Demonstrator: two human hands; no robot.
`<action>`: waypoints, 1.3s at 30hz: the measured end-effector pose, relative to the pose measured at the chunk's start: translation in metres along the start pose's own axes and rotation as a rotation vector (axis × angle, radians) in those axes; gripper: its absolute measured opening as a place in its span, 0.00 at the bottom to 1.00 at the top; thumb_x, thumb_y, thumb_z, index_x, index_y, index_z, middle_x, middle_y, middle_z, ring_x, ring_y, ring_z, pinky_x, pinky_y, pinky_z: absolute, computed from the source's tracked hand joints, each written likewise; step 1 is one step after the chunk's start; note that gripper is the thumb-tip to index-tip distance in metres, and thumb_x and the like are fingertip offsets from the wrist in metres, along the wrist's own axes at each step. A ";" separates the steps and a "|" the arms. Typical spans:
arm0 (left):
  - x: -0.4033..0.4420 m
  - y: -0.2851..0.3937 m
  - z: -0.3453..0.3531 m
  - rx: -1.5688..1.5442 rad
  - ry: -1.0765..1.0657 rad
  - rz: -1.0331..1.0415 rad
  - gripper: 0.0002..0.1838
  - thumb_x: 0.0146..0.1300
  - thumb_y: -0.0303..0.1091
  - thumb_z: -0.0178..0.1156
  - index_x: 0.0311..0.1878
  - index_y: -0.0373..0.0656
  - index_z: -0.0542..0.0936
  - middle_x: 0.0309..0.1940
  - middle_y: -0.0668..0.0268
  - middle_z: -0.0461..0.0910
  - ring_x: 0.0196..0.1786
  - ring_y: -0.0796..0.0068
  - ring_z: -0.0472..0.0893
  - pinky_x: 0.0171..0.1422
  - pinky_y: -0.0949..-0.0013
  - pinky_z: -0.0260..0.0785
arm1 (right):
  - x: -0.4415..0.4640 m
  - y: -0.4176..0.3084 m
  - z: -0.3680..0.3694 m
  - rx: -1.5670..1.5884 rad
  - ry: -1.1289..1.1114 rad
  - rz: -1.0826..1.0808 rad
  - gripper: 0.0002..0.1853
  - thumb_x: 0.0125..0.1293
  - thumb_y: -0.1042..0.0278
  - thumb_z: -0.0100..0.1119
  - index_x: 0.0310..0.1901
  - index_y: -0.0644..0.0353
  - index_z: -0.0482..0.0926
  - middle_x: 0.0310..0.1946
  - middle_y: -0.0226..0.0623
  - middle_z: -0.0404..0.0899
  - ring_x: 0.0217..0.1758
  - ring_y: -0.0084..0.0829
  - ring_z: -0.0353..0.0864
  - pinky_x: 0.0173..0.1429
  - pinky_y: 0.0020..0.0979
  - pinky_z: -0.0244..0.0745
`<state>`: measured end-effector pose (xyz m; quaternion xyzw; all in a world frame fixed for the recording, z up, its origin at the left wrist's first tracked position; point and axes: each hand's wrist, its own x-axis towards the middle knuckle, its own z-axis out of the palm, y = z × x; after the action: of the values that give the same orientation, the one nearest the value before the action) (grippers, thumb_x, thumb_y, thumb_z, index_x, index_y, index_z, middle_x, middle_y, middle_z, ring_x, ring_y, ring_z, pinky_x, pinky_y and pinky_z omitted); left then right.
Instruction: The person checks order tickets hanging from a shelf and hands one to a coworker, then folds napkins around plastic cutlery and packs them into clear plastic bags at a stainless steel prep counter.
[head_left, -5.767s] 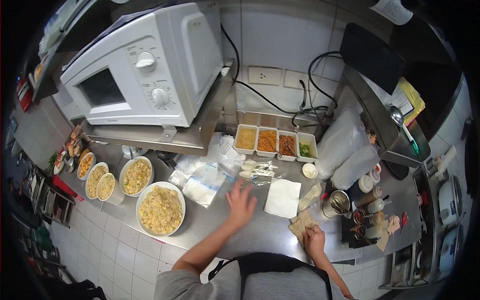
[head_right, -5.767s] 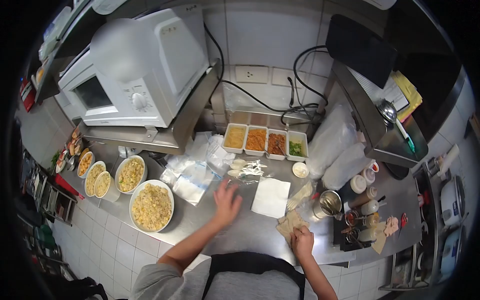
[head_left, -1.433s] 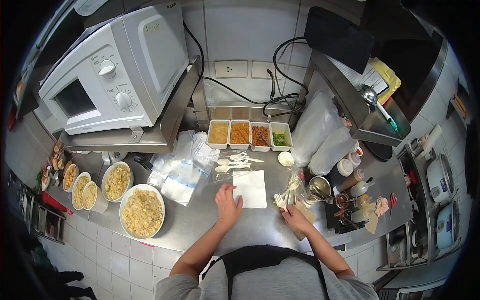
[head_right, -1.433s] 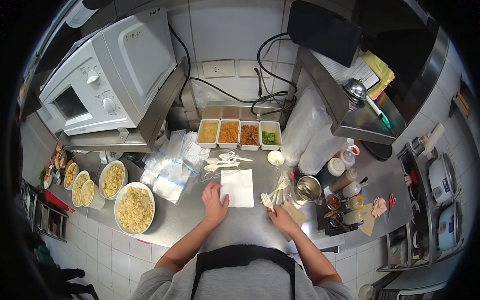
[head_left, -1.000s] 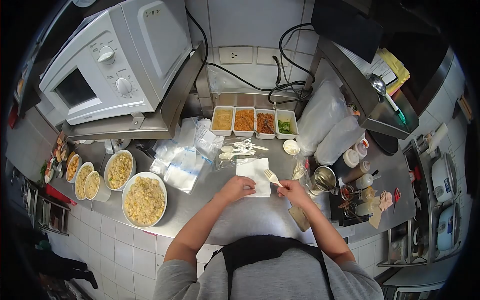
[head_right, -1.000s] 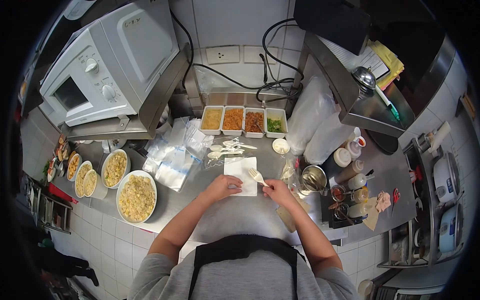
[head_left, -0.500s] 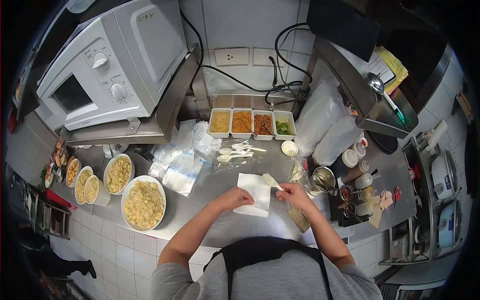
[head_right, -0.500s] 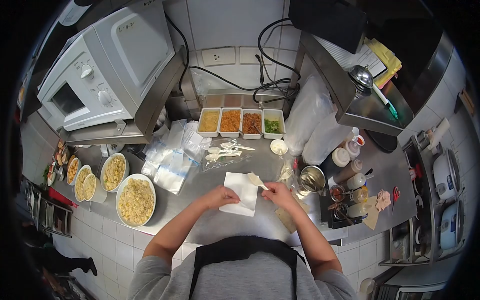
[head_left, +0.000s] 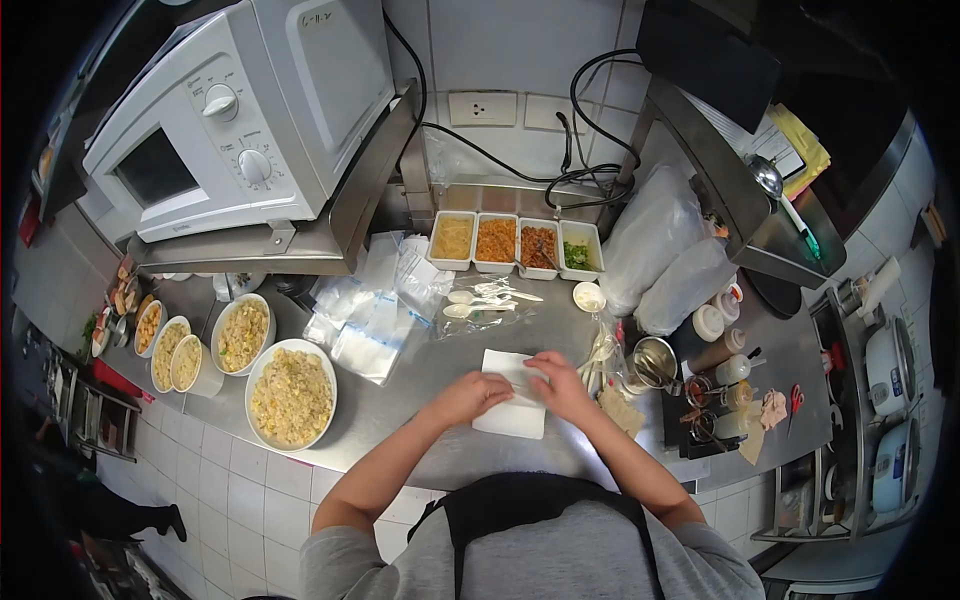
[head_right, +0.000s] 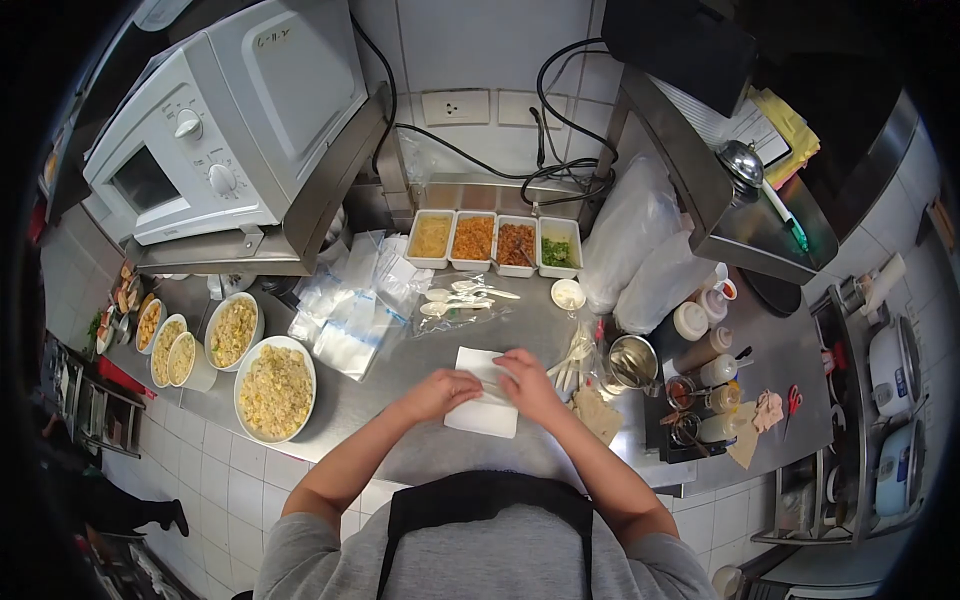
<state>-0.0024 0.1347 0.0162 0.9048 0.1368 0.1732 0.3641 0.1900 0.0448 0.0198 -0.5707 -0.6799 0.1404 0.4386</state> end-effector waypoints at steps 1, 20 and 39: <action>0.009 -0.002 -0.006 0.012 0.008 -0.018 0.08 0.61 0.32 0.59 0.36 0.37 0.81 0.36 0.59 0.81 0.39 0.57 0.80 0.45 0.63 0.72 | 0.004 -0.008 -0.013 0.033 0.035 0.017 0.12 0.53 0.82 0.55 0.40 0.64 0.79 0.36 0.42 0.76 0.41 0.42 0.76 0.47 0.36 0.72; 0.040 -0.047 -0.028 -0.066 0.346 -0.087 0.09 0.61 0.31 0.57 0.43 0.43 0.81 0.42 0.62 0.74 0.51 0.61 0.73 0.56 0.64 0.65 | -0.014 0.019 0.031 -0.228 -0.181 -0.158 0.25 0.52 0.79 0.53 0.56 0.60 0.71 0.56 0.40 0.71 0.59 0.40 0.71 0.61 0.39 0.66; -0.022 -0.007 -0.016 0.376 0.471 -0.032 0.28 0.52 0.25 0.59 0.59 0.51 0.72 0.59 0.61 0.68 0.63 0.61 0.65 0.64 0.54 0.53 | 0.028 0.048 0.001 0.597 -0.278 0.521 0.26 0.61 0.80 0.55 0.63 0.58 0.66 0.45 0.43 0.80 0.48 0.32 0.81 0.49 0.30 0.76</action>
<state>-0.0292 0.1411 0.0175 0.8891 0.2612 0.3442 0.1510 0.2214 0.0849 -0.0015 -0.5473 -0.4949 0.5131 0.4386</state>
